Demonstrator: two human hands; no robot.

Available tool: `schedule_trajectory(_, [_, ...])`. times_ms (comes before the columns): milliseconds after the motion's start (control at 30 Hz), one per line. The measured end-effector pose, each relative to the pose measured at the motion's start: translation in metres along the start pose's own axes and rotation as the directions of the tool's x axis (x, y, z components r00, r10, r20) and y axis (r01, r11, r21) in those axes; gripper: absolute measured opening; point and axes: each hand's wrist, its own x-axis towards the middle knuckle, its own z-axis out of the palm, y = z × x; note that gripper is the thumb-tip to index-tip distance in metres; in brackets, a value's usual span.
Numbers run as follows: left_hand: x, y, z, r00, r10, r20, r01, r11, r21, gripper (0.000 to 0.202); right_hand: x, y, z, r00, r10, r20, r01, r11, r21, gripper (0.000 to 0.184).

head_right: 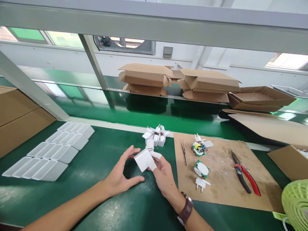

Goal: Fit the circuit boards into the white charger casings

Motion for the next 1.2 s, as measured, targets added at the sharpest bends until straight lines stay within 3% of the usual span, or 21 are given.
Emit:
schedule_trajectory(67, [0.001,0.002,0.001,0.994,0.102,-0.026,-0.101,0.994,0.028,0.094,-0.001,-0.005,0.005,0.986,0.164,0.045,-0.169,0.964,0.207,0.04])
schedule_trajectory(133, [0.003,0.004,0.002,0.98,0.189,-0.059,-0.187,0.982,0.038,0.091,-0.003,-0.008,0.009,0.963,0.248,0.108,-0.27,0.912,0.31,0.036])
schedule_trajectory(300, [0.007,0.007,0.001,0.965,0.25,-0.083,-0.245,0.967,0.066,0.097,-0.006,-0.009,0.012,0.916,0.333,0.224,-0.396,0.841,0.369,0.036])
schedule_trajectory(533, [0.008,0.008,0.0,0.956,0.285,-0.07,-0.281,0.958,0.058,0.1,-0.01,-0.011,0.012,0.891,0.381,0.248,-0.45,0.816,0.363,0.037])
schedule_trajectory(900, [0.008,0.008,0.0,0.95,0.302,-0.081,-0.298,0.953,0.055,0.099,-0.009,-0.01,0.012,0.897,0.361,0.256,-0.43,0.847,0.313,0.039])
schedule_trajectory(967, [0.007,0.009,-0.001,0.958,0.28,-0.063,-0.278,0.96,0.04,0.1,-0.01,-0.008,0.009,0.939,0.287,0.19,-0.326,0.919,0.223,0.037])
schedule_trajectory(1000, [0.006,0.01,-0.001,0.966,0.253,-0.055,-0.252,0.967,0.027,0.101,-0.01,-0.007,0.006,0.972,0.197,0.128,-0.214,0.967,0.135,0.034])
schedule_trajectory(1067, [0.004,0.011,-0.002,0.986,0.165,-0.036,-0.165,0.986,-0.013,0.107,-0.009,-0.005,0.0,0.994,-0.103,0.029,0.106,0.982,-0.155,0.026])
schedule_trajectory(1133, [0.002,0.011,-0.002,0.998,0.056,-0.007,-0.056,0.996,-0.069,0.113,-0.008,-0.004,-0.006,0.906,-0.413,0.095,0.407,0.784,-0.47,0.023])
schedule_trajectory(1200, [0.001,0.011,-0.002,0.998,-0.041,0.044,0.047,0.991,-0.126,0.116,-0.006,-0.002,-0.011,0.788,-0.549,0.278,0.578,0.505,-0.641,0.029])
